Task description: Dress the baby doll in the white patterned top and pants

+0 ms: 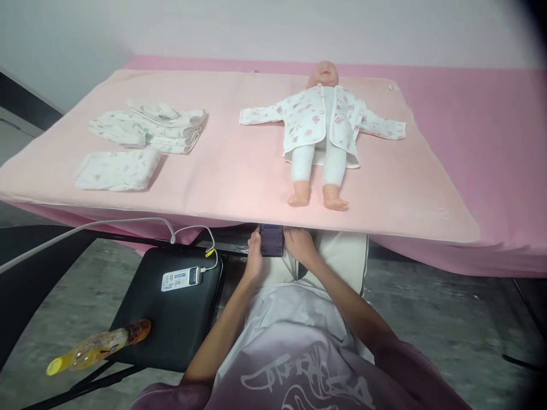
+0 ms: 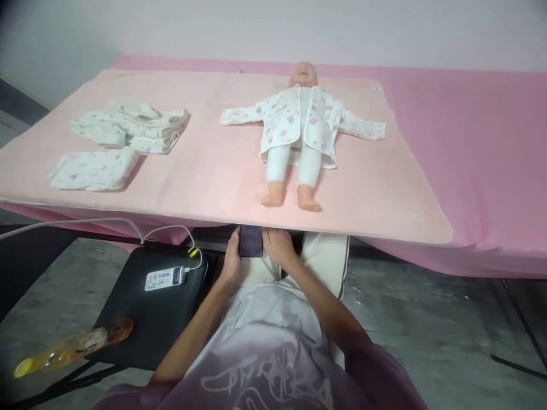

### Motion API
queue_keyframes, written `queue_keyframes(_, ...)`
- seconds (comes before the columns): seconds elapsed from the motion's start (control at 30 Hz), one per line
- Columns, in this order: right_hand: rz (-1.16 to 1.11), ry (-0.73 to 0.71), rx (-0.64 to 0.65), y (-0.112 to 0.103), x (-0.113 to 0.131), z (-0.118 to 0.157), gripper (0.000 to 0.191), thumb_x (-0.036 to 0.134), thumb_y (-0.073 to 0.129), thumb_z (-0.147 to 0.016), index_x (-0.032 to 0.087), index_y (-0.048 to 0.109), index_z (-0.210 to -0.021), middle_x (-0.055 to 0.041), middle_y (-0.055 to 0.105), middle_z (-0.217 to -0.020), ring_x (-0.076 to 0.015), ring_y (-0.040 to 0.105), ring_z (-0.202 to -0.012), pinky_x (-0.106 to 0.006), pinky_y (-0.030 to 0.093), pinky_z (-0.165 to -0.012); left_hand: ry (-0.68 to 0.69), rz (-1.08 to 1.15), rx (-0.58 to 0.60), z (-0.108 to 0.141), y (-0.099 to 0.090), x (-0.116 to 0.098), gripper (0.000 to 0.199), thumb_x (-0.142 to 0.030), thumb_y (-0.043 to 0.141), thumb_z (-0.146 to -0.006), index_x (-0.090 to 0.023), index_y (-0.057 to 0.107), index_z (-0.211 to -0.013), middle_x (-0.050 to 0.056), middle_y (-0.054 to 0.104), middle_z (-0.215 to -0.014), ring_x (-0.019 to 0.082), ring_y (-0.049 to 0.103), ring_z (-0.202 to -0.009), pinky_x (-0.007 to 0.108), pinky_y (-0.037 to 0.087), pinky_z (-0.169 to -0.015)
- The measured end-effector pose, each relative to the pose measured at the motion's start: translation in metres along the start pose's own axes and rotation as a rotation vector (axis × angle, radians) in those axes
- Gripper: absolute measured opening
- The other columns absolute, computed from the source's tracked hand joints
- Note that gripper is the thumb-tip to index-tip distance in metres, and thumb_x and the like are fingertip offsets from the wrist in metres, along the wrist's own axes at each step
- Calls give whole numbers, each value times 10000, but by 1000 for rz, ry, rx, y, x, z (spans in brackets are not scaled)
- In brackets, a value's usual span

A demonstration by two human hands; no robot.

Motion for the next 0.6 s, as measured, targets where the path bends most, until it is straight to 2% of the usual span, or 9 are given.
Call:
queue_keyframes(0.1, 10, -71, -60, -11, 3, -6, 408, 320, 418, -1180, 208, 810, -1202, -167, 851, -1191, -347, 773, -1258, -482, 533, -1230, 34, -150, -97, -2, -3, 0, 526, -690, 622, -1096, -313, 778, -1428, 84, 638, -1609, 300, 341, -1690, 442, 77, -1470)
queue_keyframes(0.2, 50, -105, -89, -16, 4, -4, 445, 333, 384, -1194, 225, 805, -1291, -146, 857, -1237, -334, 757, -1320, -473, 531, -1253, 53, -169, -101, -3, -2, -2, 493, -675, 640, -1084, -320, 792, -1391, 96, 637, -1521, 312, 356, -1662, 434, 66, -1468)
queue_keyframes(0.3, 127, -52, -64, -10, -3, 1, 479, 356, 354, -1211, 199, 806, -1224, -184, 850, -1267, -346, 791, -1235, -461, 578, -1167, 69, -228, -90, -5, 1, -5, 468, -654, 616, -1093, -323, 794, -1370, 111, 625, -1468, 327, 381, -1625, 459, 72, -1467)
queue_keyframes(0.4, 153, -20, -57, -7, -9, 4, 464, 370, 366, -1219, 197, 796, -1197, -185, 856, -1218, -323, 815, -1122, -414, 605, -1071, 64, -269, -96, -7, 6, -6, 427, -613, 599, -1103, -330, 782, -1366, 110, 605, -1492, 333, 394, -1604, 492, 89, -1465)
queue_keyframes(0.5, 167, 5, -56, -10, -10, 5, 444, 367, 381, -1217, 201, 790, -1171, -182, 858, -1184, -315, 816, -1074, -394, 604, -1020, 34, -240, -102, -9, 12, -8, 355, -558, 618, -1101, -337, 773, -1331, 91, 593, -1537, 327, 392, -1606, 497, 93, -1464)
queue_keyframes(0.6, 165, 31, -52, -16, -11, 9, 406, 379, 403, -1215, 206, 771, -1224, -176, 854, -1177, -319, 820, -1035, -396, 595, -978, 39, -262, -112, -9, 14, -14, 337, -517, 599, -1118, -324, 758, -1344, 96, 605, -1530, 315, 418, -1600, 481, 112, -1461)
Point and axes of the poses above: each hand's wrist, its own z-axis away from the middle knuckle, its own y-axis out of the palm, x = y × z, the point moved 9 cm from there along -z, towards the middle knuckle
